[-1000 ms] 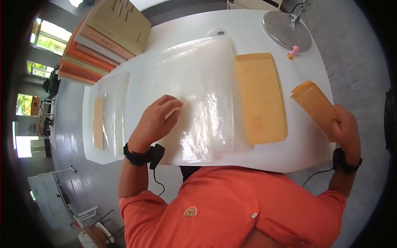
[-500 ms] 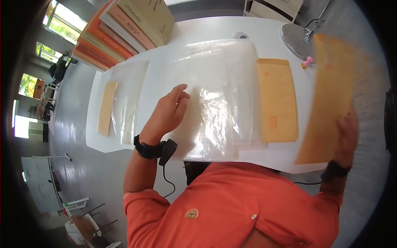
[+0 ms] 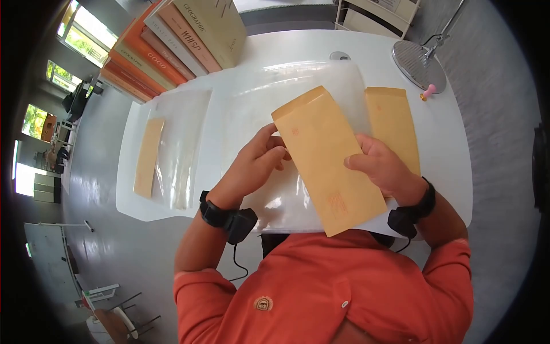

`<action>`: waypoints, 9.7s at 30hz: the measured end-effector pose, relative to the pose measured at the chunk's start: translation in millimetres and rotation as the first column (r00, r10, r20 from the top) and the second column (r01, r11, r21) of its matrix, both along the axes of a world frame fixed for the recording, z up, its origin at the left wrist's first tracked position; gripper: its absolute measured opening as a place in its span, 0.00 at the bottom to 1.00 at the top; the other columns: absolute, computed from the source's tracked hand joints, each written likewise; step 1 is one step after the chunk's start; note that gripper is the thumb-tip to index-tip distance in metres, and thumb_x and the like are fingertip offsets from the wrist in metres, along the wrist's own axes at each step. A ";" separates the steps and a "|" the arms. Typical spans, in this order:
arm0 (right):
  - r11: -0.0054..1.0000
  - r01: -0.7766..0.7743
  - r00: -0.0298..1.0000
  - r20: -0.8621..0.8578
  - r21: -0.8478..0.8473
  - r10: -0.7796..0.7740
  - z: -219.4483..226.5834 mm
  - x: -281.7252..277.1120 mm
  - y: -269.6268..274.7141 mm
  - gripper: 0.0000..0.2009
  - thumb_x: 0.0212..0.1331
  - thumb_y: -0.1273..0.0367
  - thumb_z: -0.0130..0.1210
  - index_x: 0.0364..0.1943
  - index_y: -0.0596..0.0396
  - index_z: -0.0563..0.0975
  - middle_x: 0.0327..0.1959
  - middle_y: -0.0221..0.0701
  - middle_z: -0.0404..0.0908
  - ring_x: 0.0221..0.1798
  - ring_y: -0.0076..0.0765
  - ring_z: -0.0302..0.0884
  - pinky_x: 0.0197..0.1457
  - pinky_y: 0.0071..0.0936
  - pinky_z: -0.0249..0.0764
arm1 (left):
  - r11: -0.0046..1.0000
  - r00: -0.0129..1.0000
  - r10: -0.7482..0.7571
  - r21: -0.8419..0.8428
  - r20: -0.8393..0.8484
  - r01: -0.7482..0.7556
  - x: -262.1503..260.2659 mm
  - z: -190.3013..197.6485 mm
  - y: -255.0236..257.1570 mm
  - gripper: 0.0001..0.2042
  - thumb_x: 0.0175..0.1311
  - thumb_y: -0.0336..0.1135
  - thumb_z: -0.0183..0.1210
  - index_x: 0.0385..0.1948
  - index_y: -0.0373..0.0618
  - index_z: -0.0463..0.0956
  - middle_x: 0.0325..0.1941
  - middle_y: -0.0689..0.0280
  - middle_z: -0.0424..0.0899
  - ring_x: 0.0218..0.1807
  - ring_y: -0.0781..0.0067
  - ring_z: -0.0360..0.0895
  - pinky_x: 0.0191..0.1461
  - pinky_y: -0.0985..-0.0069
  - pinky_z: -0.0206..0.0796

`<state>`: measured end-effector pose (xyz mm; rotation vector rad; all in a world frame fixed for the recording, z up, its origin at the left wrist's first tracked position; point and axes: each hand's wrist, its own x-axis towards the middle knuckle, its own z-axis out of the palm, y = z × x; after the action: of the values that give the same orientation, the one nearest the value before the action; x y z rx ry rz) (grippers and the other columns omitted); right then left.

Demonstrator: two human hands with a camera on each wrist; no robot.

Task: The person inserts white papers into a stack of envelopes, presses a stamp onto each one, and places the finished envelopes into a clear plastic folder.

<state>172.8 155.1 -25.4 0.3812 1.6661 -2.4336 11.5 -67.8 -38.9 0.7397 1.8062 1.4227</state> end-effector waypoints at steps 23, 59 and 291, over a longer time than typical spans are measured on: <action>0.870 0.381 0.893 -0.118 -0.314 -0.434 -38.7 7.9 -0.9 0.17 0.73 0.73 0.48 0.63 0.64 0.68 0.59 0.36 0.77 0.60 0.32 0.77 0.65 0.33 0.74 | 0.861 0.127 -0.390 -0.312 -0.912 0.401 -35.9 -4.2 40.5 0.18 0.59 0.23 0.52 0.51 0.44 0.79 0.60 0.60 0.79 0.68 0.60 0.71 0.68 0.64 0.63; 0.797 0.415 0.902 -0.315 0.439 -0.296 -44.6 11.5 -4.1 0.12 0.69 0.72 0.56 0.52 0.63 0.77 0.38 0.28 0.82 0.39 0.16 0.74 0.45 0.21 0.74 | 0.879 0.206 -0.414 -0.331 -0.887 0.343 -20.3 22.0 3.9 0.15 0.41 0.17 0.55 0.34 0.45 0.76 0.33 0.63 0.74 0.46 0.58 0.73 0.73 0.54 0.58; 0.490 0.546 0.819 -0.311 0.679 -0.482 74.6 189.1 148.8 0.20 0.65 0.71 0.52 0.60 0.65 0.73 0.50 0.37 0.84 0.51 0.31 0.81 0.56 0.30 0.77 | 0.952 0.859 -0.036 -0.280 -0.511 -0.126 -27.6 11.7 -36.0 0.16 0.71 0.31 0.54 0.58 0.35 0.75 0.50 0.59 0.85 0.49 0.69 0.81 0.54 0.73 0.73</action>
<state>361.9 303.9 49.2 1.0451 2.9210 -1.8974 -16.1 -103.8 -27.2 0.9792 2.3980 0.9853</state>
